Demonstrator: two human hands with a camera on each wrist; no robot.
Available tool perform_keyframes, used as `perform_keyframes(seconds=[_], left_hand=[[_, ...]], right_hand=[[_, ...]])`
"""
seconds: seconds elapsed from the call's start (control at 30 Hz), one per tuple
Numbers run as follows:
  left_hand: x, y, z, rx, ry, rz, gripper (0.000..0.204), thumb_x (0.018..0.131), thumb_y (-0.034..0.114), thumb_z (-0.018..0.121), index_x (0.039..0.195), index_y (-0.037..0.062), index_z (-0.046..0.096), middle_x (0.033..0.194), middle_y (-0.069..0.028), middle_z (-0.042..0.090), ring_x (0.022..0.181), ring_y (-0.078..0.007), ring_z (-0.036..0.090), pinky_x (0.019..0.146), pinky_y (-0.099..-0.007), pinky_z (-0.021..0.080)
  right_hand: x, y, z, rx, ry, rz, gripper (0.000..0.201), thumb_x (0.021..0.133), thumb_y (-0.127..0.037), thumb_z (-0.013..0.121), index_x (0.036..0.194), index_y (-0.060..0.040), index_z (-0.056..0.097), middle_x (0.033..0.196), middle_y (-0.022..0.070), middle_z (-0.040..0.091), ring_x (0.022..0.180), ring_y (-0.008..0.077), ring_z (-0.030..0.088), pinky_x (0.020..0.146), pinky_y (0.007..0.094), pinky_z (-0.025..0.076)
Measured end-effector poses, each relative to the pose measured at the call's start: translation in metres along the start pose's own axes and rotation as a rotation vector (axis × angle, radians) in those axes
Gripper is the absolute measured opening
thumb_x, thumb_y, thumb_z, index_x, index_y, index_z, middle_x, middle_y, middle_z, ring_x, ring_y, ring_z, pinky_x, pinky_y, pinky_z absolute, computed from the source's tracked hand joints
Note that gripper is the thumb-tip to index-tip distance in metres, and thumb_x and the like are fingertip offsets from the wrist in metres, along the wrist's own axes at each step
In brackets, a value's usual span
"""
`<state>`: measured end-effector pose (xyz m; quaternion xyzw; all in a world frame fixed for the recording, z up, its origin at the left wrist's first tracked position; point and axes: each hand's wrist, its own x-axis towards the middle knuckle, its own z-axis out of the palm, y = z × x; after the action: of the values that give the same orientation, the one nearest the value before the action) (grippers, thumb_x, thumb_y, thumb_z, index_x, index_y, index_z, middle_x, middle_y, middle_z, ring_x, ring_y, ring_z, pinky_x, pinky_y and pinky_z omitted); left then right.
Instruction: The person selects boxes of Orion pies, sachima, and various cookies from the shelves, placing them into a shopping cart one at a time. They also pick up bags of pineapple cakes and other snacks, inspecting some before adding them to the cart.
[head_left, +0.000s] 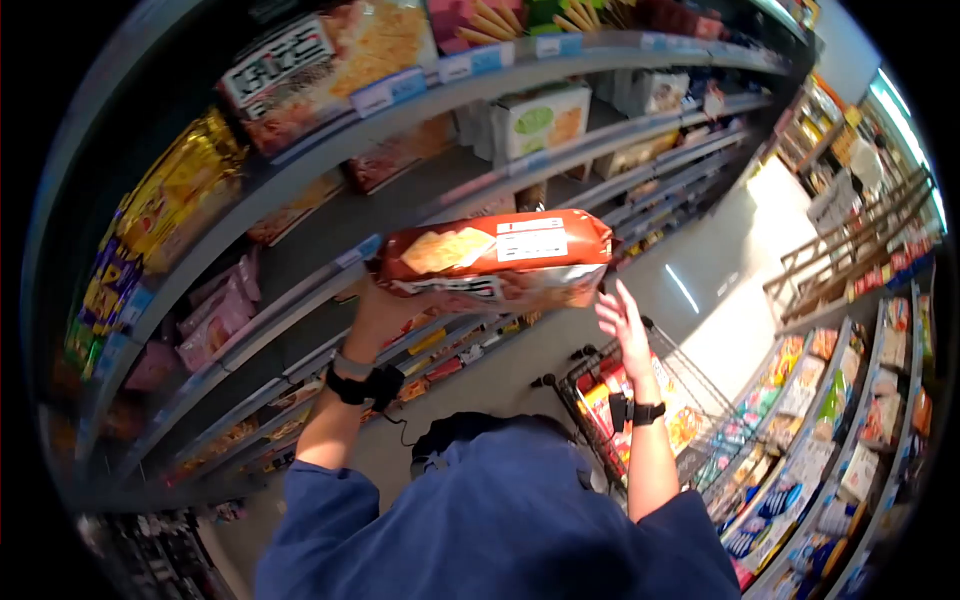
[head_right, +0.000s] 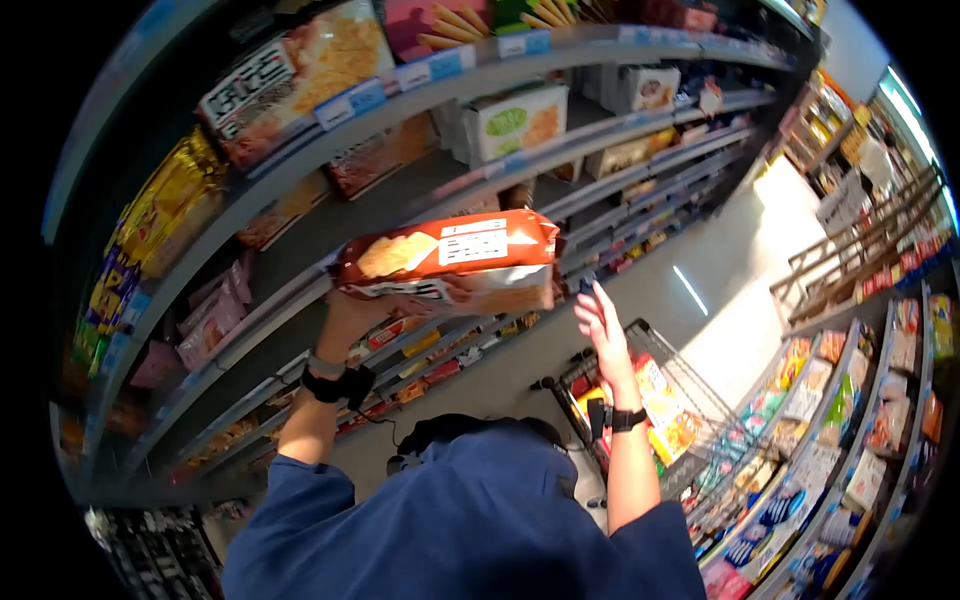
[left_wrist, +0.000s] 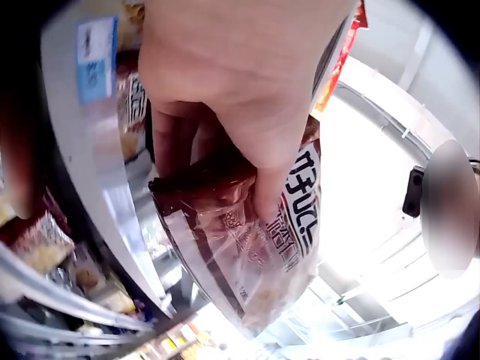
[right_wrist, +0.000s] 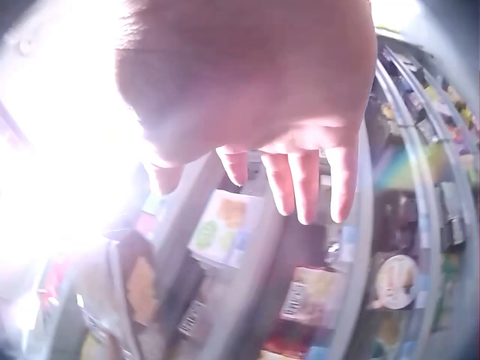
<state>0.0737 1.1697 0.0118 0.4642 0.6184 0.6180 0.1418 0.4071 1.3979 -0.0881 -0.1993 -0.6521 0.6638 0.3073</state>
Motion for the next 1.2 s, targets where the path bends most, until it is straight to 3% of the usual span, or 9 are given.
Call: perform_keyframes(seconds=[0.07, 0.17, 0.27, 0.3, 0.43, 0.67, 0.9, 1.07, 1.2], left_hand=[[0.007, 0.011, 0.044, -0.104, -0.116, 0.003, 0.058, 0.072, 0.005, 0.086, 0.12, -0.0027, 0.056, 0.116, -0.0114, 0.067, 0.099, -0.0181, 0.067, 0.084, -0.0306, 0.057], [0.012, 0.017, 0.093, -0.287, -0.507, -0.521, 0.037, 0.08, 0.005, 0.077, 0.112, -0.0043, 0.061, 0.094, -0.0069, 0.07, 0.08, -0.0133, 0.068, 0.07, -0.0287, 0.057], [0.014, 0.0, 0.157, -0.518, -0.496, -0.386, 0.042, 0.085, 0.008, 0.075, 0.122, -0.0038, 0.06, 0.111, -0.0083, 0.069, 0.097, -0.0142, 0.067, 0.086, -0.0302, 0.055], [0.016, -0.009, 0.171, -0.548, -0.573, -0.502, 0.044, 0.088, 0.011, 0.072, 0.127, -0.0039, 0.057, 0.119, -0.0092, 0.068, 0.107, -0.0154, 0.065, 0.096, -0.0312, 0.052], [0.017, -0.033, 0.234, -0.522, -0.7, -0.524, 0.032, 0.094, 0.024, 0.069, 0.119, 0.0056, 0.06, 0.102, 0.0023, 0.066, 0.082, -0.0026, 0.055, 0.069, -0.0207, 0.043], [0.008, -0.044, 0.306, -0.534, -0.983, -0.459, 0.048, 0.095, 0.021, 0.069, 0.136, 0.0038, 0.052, 0.123, -0.0034, 0.063, 0.108, -0.0102, 0.059, 0.091, -0.0268, 0.05], [0.006, -0.077, 0.28, -0.495, -0.772, -0.608, 0.045, 0.1, 0.018, 0.059, 0.141, 0.0045, 0.045, 0.132, -0.0125, 0.059, 0.117, -0.0195, 0.061, 0.099, -0.0307, 0.049], [-0.016, -0.085, 0.214, -0.35, -0.479, -0.777, 0.046, 0.1, 0.023, 0.059, 0.139, 0.0024, 0.045, 0.131, -0.0118, 0.059, 0.115, -0.0187, 0.061, 0.096, -0.0301, 0.05], [-0.056, -0.095, 0.172, -0.139, -0.209, -0.951, 0.043, 0.103, 0.022, 0.054, 0.14, 0.0027, 0.044, 0.132, -0.0119, 0.059, 0.115, -0.0191, 0.06, 0.094, -0.0304, 0.049]], right_hand=[[-0.001, -0.037, 0.002, 0.03, -0.004, -0.006, 0.102, 0.086, -0.076, 0.052, 0.158, -0.0105, 0.022, 0.156, 0.0152, 0.034, 0.144, 0.0258, 0.033, 0.112, 0.0435, 0.035], [-0.011, -0.048, -0.014, 0.18, 0.009, -0.166, 0.093, 0.093, -0.061, 0.056, 0.154, 0.0025, 0.025, 0.156, 0.0146, 0.034, 0.146, 0.024, 0.03, 0.117, 0.0372, 0.027], [-0.036, -0.053, -0.046, -0.016, 0.184, -0.082, 0.075, 0.095, -0.026, 0.069, 0.15, 0.0048, 0.03, 0.149, 0.0128, 0.044, 0.138, 0.0203, 0.04, 0.116, 0.0349, 0.029], [-0.042, -0.063, -0.051, -0.031, 0.251, -0.022, 0.067, 0.093, -0.011, 0.069, 0.147, 0.0055, 0.034, 0.144, 0.0124, 0.049, 0.133, 0.0188, 0.045, 0.114, 0.0338, 0.033], [-0.085, -0.06, -0.093, -0.057, 0.49, 0.026, 0.062, 0.093, -0.01, 0.069, 0.144, 0.0055, 0.037, 0.137, 0.0128, 0.054, 0.127, 0.0182, 0.051, 0.108, 0.0324, 0.04], [-0.129, -0.052, -0.154, -0.076, 0.74, 0.068, 0.039, 0.094, -0.009, 0.067, 0.13, 0.0047, 0.056, 0.123, 0.0094, 0.065, 0.111, 0.0143, 0.061, 0.097, 0.0281, 0.047], [-0.124, 0.024, -0.229, -0.238, 0.726, 0.22, 0.033, 0.093, -0.008, 0.068, 0.122, 0.0074, 0.062, 0.112, 0.0106, 0.07, 0.101, 0.0144, 0.065, 0.089, 0.0272, 0.052], [-0.126, 0.178, -0.284, -0.212, 0.527, 0.354, 0.031, 0.093, -0.007, 0.067, 0.121, 0.0065, 0.063, 0.11, 0.0086, 0.07, 0.099, 0.0129, 0.065, 0.089, 0.0267, 0.052], [-0.117, 0.283, -0.28, -0.18, 0.365, 0.446, 0.031, 0.091, -0.007, 0.069, 0.119, 0.006, 0.065, 0.112, 0.0115, 0.07, 0.101, 0.0161, 0.066, 0.09, 0.0294, 0.053]])
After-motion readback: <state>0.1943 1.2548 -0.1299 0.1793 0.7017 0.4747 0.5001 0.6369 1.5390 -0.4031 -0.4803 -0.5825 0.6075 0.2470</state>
